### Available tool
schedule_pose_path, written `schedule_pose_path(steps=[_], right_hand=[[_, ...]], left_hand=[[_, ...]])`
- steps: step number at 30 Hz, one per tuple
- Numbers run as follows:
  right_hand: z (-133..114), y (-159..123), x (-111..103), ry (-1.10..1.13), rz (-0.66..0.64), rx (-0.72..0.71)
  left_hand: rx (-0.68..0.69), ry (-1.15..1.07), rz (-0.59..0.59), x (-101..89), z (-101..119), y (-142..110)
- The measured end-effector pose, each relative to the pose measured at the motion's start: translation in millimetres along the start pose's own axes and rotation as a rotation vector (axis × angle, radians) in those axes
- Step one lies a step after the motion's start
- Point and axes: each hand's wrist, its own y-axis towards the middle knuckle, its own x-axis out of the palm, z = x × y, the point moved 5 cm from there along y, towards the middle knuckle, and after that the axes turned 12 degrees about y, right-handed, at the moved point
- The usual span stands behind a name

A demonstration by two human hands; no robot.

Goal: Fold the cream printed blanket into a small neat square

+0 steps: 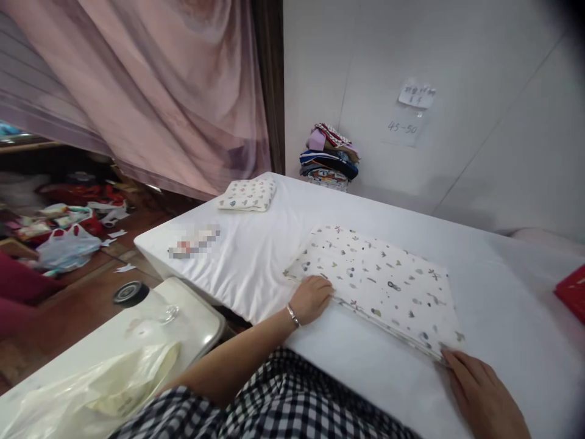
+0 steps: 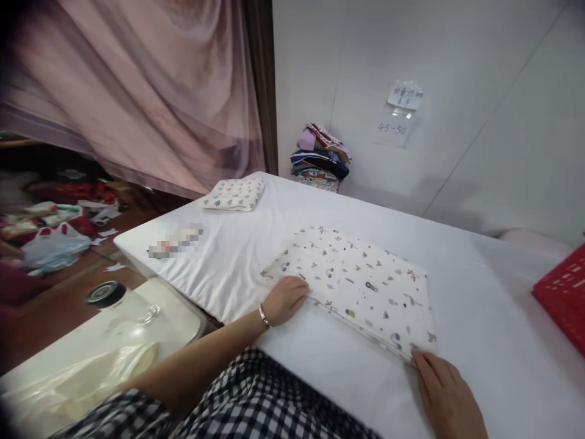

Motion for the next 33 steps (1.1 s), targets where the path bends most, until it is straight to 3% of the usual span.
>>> schedule_pose_path(steps=[2, 5, 8, 10, 15, 19, 25, 33], right_hand=[[2.8, -1.2, 1.8, -0.013, -0.008, 0.010], [6.8, -1.7, 5.2, -0.028, -0.036, 0.031], [8.2, -0.4, 9.3, -0.048, -0.043, 0.010], [8.8, 1.7, 11.8, -0.059, -0.027, -0.006], [17.0, 7.4, 9.8, -0.060, -0.008, -0.038], [38.5, 1.0, -3.3, -0.111, 0.039, 0.000], [49.5, -18.8, -1.8, -0.144, 0.071, 0.007], [25.2, -17.9, 1.0, -0.051, 0.064, 0.011]], left_hand=[[-0.127, 0.047, 0.057, -11.3, -22.3, -4.9], [-0.429, 0.128, 0.101, -24.8, -64.1, -16.4], [-0.739, 0.131, -0.045, -23.8, -96.7, -27.4], [-0.843, 0.107, -0.188, -18.6, -106.0, -29.5], [-0.905, 0.073, -0.380, -10.8, -109.6, -18.9], [-0.914, 0.024, -0.498, -2.0, -106.4, -14.0], [-0.868, 0.007, -0.460, -0.8, -93.3, -18.2], [-0.916, -0.042, -0.325, -24.4, -84.8, -30.4]])
